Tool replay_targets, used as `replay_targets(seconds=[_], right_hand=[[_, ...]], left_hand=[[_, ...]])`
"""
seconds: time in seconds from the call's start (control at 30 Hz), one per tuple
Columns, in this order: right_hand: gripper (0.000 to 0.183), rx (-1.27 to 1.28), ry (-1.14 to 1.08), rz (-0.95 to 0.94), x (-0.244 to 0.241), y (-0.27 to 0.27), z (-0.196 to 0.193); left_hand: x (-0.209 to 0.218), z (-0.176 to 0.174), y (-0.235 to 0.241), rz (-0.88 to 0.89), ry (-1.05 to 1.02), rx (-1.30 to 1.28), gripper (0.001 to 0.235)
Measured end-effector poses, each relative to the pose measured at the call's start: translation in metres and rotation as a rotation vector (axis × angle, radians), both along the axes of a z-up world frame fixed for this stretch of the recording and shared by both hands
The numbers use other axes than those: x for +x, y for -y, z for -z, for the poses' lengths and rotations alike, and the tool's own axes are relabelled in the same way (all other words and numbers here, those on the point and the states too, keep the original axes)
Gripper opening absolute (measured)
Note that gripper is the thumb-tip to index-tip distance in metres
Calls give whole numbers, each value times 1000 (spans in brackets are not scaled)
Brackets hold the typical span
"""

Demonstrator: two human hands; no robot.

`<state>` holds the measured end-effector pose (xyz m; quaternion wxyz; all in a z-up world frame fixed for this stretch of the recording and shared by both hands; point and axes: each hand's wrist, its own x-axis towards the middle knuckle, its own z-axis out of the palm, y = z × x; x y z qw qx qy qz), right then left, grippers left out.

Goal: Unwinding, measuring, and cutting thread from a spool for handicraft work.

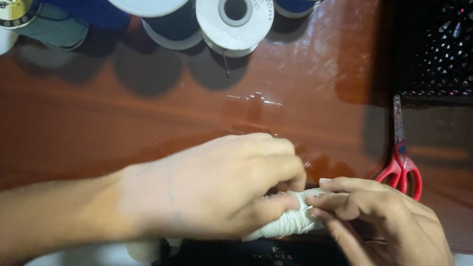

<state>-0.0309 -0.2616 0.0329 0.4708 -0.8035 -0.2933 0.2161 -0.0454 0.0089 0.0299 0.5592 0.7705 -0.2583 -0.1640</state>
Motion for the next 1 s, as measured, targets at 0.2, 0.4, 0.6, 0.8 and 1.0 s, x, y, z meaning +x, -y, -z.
replay_targets(seconds=[0.2,0.4,0.6,0.8,1.0], right_hand=[[33,12,-28,0,0,0,2],[32,23,-22,-15,0,-2,2],[32,4,153,-57,4,-11,-1],[32,12,382,-68,1,-20,-1],[33,92,436,-90,0,-21,4]], left_hand=[[-13,-4,7,-106,55,85,14],[-13,-7,9,-96,32,86,14],[-15,-1,14,-62,40,135,14],[-20,4,14,-45,25,115,14],[-27,9,15,-56,-33,69,14]])
